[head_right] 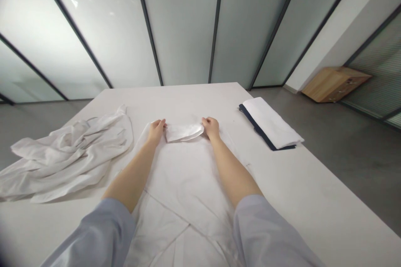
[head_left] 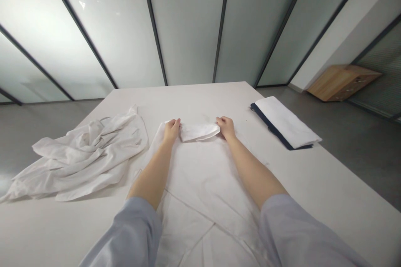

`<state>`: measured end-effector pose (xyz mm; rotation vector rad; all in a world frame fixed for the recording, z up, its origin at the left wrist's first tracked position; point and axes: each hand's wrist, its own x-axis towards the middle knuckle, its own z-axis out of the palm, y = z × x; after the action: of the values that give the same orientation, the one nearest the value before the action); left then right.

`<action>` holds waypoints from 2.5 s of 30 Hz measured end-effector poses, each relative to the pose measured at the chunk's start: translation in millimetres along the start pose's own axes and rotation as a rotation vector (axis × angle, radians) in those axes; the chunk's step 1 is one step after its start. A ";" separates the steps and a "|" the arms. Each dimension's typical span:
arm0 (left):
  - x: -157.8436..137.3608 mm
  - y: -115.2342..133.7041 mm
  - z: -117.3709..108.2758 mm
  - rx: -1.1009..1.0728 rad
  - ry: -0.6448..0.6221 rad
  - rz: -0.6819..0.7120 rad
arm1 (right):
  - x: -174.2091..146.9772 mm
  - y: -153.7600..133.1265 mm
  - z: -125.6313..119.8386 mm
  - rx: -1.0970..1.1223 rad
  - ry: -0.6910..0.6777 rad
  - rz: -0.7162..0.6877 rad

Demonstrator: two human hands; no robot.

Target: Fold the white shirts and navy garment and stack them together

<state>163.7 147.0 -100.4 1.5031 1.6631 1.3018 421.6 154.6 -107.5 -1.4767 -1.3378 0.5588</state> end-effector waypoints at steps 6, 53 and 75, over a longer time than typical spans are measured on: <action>-7.9 7.8 3.7 0.198 0.060 0.010 | -0.9 -0.4 2.0 -0.082 0.000 0.012; -32.2 16.2 12.2 0.909 -0.536 0.341 | -24.6 -20.5 13.5 -0.905 -0.595 -0.224; -99.6 35.8 19.1 1.010 -0.523 0.231 | -36.0 -41.7 -6.0 -0.823 -0.210 -0.425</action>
<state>218.6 54.6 -96.0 2.3696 1.8733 0.0042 398.3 113.5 -78.6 -1.7049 -2.1309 -0.1576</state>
